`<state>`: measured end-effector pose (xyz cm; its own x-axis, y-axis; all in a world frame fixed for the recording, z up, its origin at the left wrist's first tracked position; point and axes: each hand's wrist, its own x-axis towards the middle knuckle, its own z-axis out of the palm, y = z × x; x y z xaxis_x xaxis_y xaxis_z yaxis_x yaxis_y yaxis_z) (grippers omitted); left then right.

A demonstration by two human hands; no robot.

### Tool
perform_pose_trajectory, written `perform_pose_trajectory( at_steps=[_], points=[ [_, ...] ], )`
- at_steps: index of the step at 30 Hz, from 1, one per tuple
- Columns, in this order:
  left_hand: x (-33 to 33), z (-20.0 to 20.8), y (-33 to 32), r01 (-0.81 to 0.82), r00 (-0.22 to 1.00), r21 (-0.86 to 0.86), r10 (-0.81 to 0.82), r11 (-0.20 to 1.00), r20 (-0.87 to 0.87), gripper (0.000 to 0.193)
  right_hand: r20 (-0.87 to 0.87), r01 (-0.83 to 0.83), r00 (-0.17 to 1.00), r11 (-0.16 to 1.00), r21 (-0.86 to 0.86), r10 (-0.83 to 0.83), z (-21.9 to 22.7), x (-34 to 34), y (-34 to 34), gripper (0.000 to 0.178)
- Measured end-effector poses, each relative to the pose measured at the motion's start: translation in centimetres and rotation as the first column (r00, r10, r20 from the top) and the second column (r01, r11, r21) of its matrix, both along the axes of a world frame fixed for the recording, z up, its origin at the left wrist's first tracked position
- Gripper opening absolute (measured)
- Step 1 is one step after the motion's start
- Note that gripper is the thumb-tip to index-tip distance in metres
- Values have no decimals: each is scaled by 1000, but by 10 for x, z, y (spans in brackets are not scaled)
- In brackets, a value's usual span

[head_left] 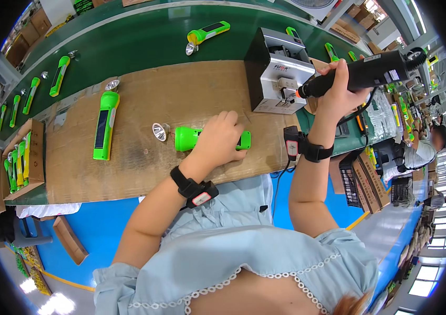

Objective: The recorder uses an electric screwdriver to assemble the internal components and housing of handheld flashlights.

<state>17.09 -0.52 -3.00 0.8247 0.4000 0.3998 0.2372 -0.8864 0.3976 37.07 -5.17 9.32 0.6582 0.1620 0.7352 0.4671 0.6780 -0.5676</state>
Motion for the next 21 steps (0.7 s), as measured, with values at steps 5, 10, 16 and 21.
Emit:
perform_pose_trajectory(
  at_steps=[5,10,16,21],
  points=[
    [-1,0,-2,8,997,3,-8,1000,74,42,54,11,999,994,-106,-5,-8,7,7,33],
    [-2,-3,-4,4,996,-5,-4,1000,86,43,77,33,997,965,-262,-13,-10,5,8,41],
    [-3,-1,-6,-16,998,7,16,1000,64,47,2,-53,998,957,-284,55,-11,-21,-9,34],
    [-1,-4,-8,-10,996,-16,12,1000,88,46,-53,-239,971,955,-178,233,-19,-64,-27,44]
  ],
)
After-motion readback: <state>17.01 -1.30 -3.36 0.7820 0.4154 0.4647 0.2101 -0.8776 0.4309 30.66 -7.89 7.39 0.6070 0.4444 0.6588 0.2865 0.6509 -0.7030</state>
